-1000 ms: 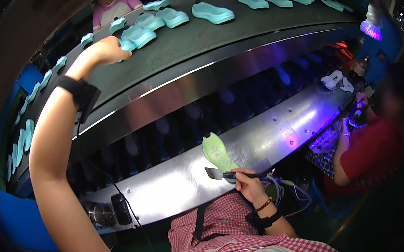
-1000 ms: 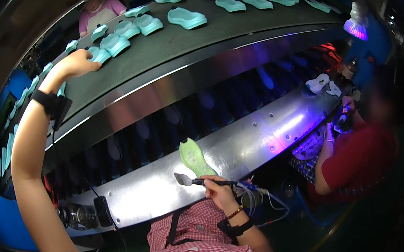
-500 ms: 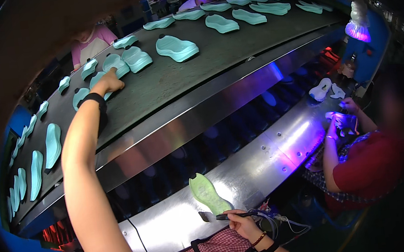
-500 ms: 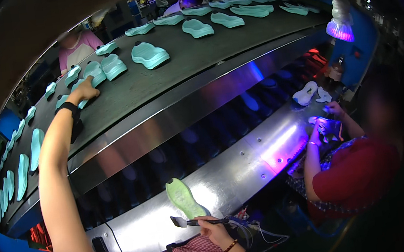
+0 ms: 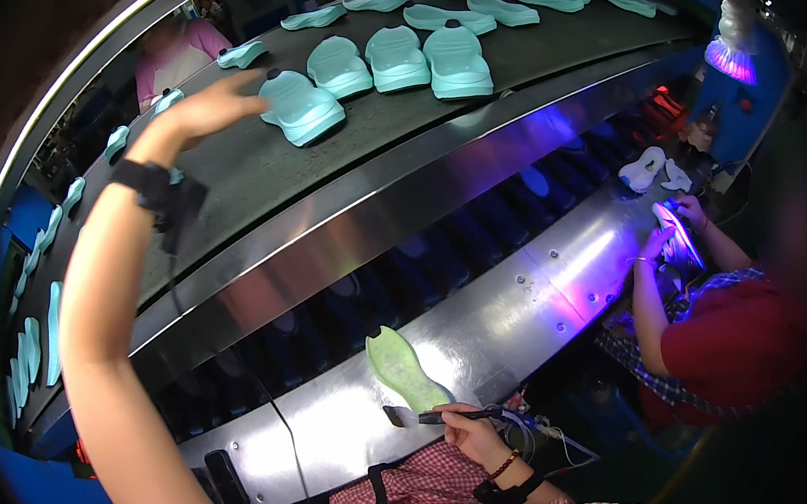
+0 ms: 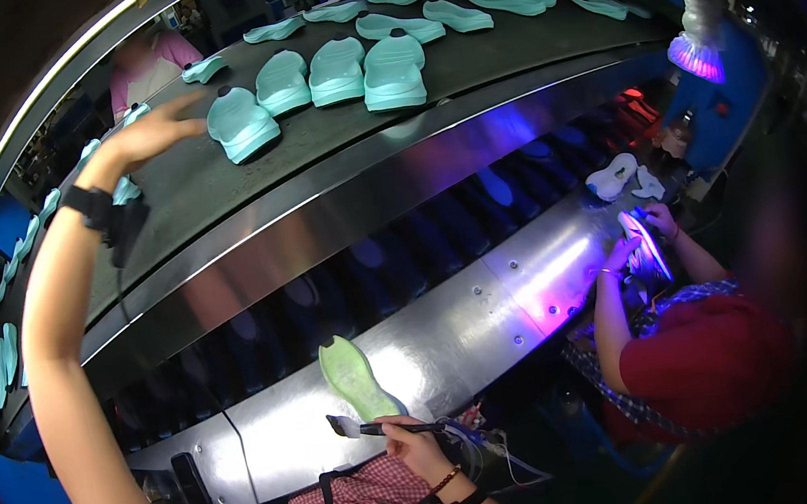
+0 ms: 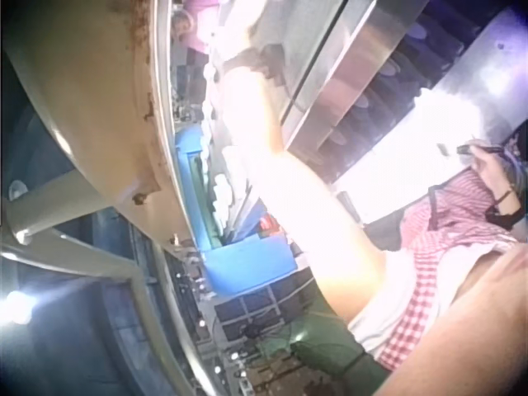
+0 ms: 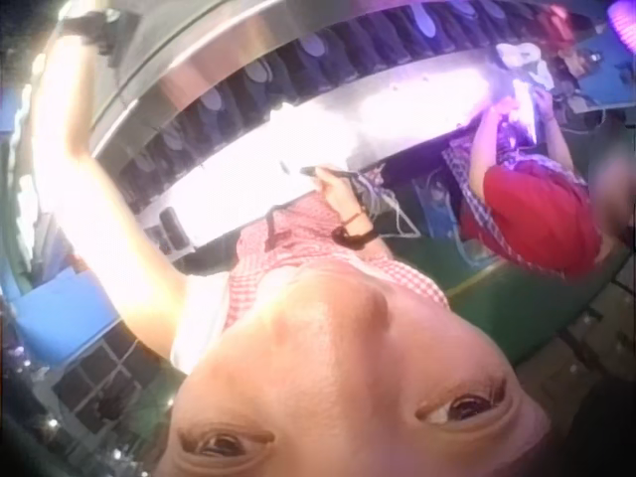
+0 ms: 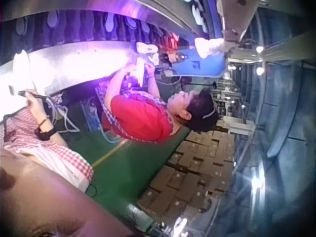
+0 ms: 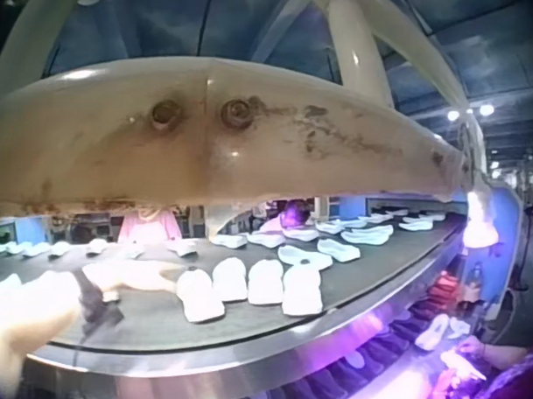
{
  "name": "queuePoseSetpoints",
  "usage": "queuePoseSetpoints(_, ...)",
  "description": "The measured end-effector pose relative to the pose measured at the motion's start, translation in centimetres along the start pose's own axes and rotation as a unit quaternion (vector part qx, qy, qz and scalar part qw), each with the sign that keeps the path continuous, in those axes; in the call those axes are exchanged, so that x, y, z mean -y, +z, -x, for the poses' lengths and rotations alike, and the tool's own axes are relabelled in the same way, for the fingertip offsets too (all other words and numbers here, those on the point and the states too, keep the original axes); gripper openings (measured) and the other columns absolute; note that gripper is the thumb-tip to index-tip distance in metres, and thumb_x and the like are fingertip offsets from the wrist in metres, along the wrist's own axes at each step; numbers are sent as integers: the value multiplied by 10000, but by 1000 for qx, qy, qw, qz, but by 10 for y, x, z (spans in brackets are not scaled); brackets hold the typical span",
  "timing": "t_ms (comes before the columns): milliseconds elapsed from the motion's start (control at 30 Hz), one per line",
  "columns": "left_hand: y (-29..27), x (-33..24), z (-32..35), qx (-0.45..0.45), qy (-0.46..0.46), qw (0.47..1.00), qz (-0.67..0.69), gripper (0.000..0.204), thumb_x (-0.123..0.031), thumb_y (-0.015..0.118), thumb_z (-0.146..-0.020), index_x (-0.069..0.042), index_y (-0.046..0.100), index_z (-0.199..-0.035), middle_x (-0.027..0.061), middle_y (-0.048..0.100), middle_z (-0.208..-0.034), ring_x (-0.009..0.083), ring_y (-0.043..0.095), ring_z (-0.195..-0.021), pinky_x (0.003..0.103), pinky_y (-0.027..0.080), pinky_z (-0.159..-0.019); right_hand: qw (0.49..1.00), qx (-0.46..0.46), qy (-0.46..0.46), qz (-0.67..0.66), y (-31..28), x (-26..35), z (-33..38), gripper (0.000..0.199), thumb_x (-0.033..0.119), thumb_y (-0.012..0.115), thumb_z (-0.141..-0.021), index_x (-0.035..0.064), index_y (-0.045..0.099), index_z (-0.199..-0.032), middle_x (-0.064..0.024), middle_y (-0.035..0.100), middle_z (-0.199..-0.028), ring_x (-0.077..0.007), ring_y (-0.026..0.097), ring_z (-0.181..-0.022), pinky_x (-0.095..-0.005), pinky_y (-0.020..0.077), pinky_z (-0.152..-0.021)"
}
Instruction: Applying glue or adhesive to the heel area of shoe soles using a brush in a manufacturing facility.
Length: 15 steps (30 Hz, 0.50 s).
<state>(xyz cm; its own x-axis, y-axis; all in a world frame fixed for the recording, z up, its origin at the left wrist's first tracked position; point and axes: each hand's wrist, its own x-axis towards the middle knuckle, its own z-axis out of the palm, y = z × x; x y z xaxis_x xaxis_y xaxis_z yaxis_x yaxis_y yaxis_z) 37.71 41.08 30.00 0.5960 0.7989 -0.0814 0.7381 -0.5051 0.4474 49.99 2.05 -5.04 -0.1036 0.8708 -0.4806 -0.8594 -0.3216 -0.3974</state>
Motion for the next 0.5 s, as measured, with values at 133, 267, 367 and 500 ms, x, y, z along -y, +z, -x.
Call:
queuePoseSetpoints(133,-30,70,56,37,-233,893,-384,504,-402,554,-719,62,609,-908,232,591,-964,326,572,-891,379,436,-786,1000,-11,-11,0,-6,-8,1,176,50,539,-814,-8,585,-974,-55,583,-711,-116,527,-549,-210,415,-496)
queuePoseSetpoints(267,-24,95,126,-42,-222,938,-264,390,-261,613,-718,80,571,-903,255,583,-901,358,563,-895,393,434,-765,1000,-2,-3,30,0,-13,8,198,67,543,-814,-9,579,-994,-34,553,-667,-96,510,-554,-191,393,-503)
queuePoseSetpoints(367,3,77,154,-105,-128,966,-199,270,-209,614,-730,36,505,-761,194,562,-718,288,560,-687,365,408,-613,1000,-5,-16,18,-2,-11,14,194,53,536,-814,-23,573,-988,-58,570,-697,-106,527,-562,-195,404,-501)
queuePoseSetpoints(500,37,101,225,-290,-42,956,-20,209,-191,574,-802,-12,475,-759,38,488,-710,172,407,-633,308,354,-590,999,15,-50,1,-7,-19,8,183,40,552,-802,-22,578,-973,-78,594,-829,-114,550,-646,-215,438,-566)
